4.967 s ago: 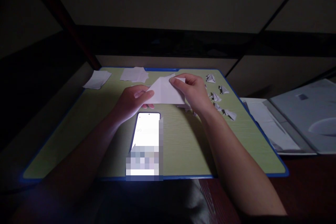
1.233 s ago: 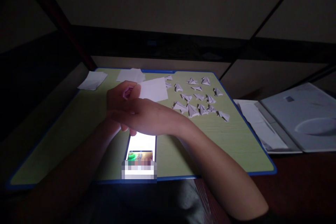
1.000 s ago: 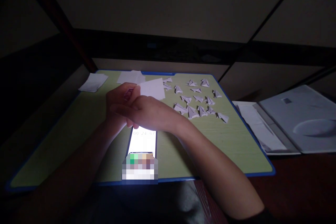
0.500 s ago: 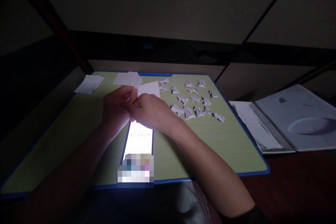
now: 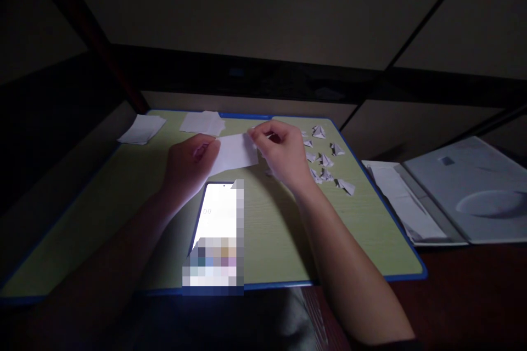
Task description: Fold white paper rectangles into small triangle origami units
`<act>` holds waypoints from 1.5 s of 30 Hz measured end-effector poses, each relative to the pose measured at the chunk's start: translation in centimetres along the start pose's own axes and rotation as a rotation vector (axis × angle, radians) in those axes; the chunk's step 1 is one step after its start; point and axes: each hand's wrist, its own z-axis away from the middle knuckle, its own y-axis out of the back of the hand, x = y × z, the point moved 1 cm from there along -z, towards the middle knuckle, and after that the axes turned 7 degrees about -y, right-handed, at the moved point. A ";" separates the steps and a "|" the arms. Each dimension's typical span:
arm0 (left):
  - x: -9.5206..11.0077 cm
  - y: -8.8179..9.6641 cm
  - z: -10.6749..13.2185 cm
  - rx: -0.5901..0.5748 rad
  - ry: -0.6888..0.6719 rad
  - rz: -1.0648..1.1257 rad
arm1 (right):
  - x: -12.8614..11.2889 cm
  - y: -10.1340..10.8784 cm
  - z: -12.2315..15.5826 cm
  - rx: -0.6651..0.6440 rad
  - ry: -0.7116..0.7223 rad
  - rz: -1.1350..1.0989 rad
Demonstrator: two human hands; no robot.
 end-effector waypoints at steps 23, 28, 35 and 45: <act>0.3 0.0 -0.7 0.006 0.174 0.310 | 2.4 -1.0 0.4 -0.086 -0.086 -0.062; 0.4 0.0 -0.7 -0.043 0.200 0.326 | 2.3 -0.7 0.1 -0.044 -0.117 -0.130; 0.2 -0.1 -0.8 -0.074 0.221 0.345 | 2.8 -0.5 -0.1 -0.020 -0.092 -0.156; 0.0 -0.1 -0.7 -0.061 0.244 0.357 | 2.7 -0.6 0.1 -0.007 -0.101 -0.126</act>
